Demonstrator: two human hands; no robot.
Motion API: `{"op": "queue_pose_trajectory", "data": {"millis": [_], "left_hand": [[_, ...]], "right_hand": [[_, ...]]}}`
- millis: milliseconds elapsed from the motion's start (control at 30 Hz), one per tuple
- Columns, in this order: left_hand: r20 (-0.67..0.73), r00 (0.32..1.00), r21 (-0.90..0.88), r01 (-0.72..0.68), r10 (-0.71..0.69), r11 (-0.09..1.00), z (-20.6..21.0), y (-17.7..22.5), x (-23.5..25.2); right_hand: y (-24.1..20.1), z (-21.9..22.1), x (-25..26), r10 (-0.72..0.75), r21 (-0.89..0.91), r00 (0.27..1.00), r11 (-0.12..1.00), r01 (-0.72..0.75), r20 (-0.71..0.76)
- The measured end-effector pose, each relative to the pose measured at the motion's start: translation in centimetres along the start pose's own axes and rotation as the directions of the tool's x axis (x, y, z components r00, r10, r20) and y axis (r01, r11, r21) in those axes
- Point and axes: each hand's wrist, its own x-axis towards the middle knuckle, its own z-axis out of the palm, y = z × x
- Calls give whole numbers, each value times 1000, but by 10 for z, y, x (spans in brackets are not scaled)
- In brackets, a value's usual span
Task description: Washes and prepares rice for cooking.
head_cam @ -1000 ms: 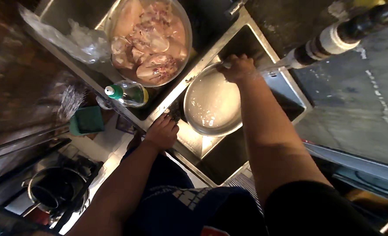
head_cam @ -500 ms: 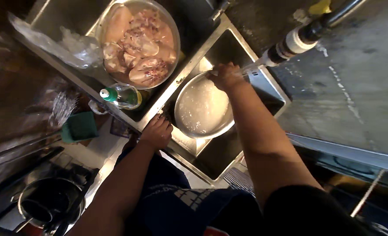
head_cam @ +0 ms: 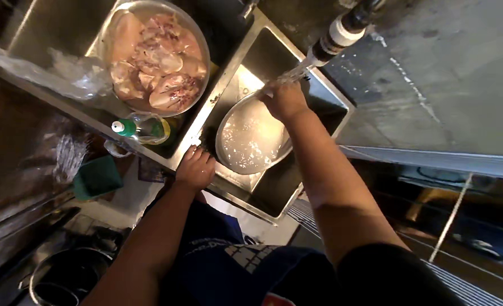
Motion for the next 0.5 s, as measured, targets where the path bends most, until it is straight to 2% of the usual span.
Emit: {"op": "queue_pose_trajectory", "data": {"millis": [367,500], "left_hand": [[-21,1000,12,-6,6,1000,2,0,0],[46,999,15,4,-5,1000,-2,1,0]], "right_hand": [[-4,2,-19,113,71,992,991,-109,-49],[-3,3,-23,134,74,989,989,-130,-62]]}}
